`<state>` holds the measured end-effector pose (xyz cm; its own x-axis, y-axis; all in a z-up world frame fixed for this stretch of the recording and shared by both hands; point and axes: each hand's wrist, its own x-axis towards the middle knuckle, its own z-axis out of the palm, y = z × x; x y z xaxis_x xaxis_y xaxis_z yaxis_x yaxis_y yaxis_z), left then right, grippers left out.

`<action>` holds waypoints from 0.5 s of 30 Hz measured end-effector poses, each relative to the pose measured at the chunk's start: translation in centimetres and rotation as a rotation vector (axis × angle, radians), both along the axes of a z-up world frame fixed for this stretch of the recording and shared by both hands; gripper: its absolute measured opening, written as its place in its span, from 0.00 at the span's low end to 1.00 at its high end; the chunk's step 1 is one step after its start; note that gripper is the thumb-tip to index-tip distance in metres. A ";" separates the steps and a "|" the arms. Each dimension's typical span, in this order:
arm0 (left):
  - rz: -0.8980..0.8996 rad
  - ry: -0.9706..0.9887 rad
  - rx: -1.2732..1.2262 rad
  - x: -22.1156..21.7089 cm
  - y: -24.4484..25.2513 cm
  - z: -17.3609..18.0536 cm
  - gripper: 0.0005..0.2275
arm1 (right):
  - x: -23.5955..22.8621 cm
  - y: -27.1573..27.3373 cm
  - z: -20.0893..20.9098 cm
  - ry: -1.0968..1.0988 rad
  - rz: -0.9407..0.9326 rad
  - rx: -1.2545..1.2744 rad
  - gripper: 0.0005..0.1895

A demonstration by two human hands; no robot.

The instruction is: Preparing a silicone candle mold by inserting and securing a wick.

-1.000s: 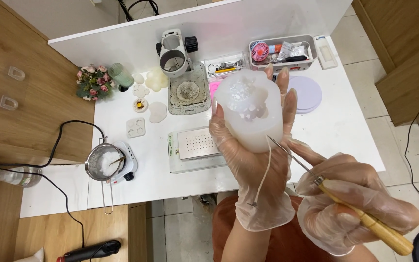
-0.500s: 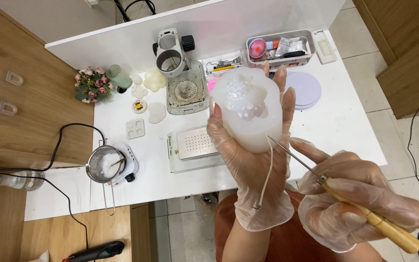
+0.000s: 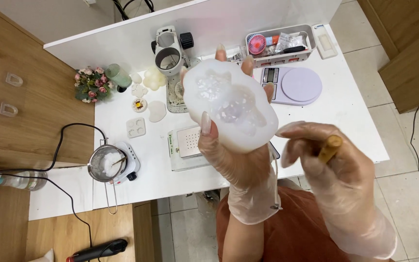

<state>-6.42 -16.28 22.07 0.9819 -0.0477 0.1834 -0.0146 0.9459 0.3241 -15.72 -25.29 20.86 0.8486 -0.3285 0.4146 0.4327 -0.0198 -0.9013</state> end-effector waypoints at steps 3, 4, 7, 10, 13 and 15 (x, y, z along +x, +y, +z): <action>0.031 -0.005 0.015 0.0 0.4 0.1 0.45 | -0.2 1.6 2.2 0.271 -0.008 0.092 0.21; 0.048 -0.012 0.026 -0.1 0.6 0.1 0.45 | -0.2 1.8 2.2 0.340 -0.049 0.062 0.18; 0.080 -0.029 0.045 -0.1 1.0 0.2 0.46 | -0.5 2.0 2.0 0.421 -0.080 -0.023 0.13; 0.103 -0.048 0.059 -0.2 1.1 0.3 0.47 | -0.2 2.4 2.7 0.492 -0.082 -0.041 0.11; 0.133 -0.050 0.091 -0.5 1.3 0.7 0.47 | 0.0 2.7 3.2 0.458 -0.107 -0.049 0.11; 0.150 -0.041 0.117 -0.6 1.4 0.8 0.47 | 0.0 2.9 3.0 0.366 -0.125 -0.093 0.11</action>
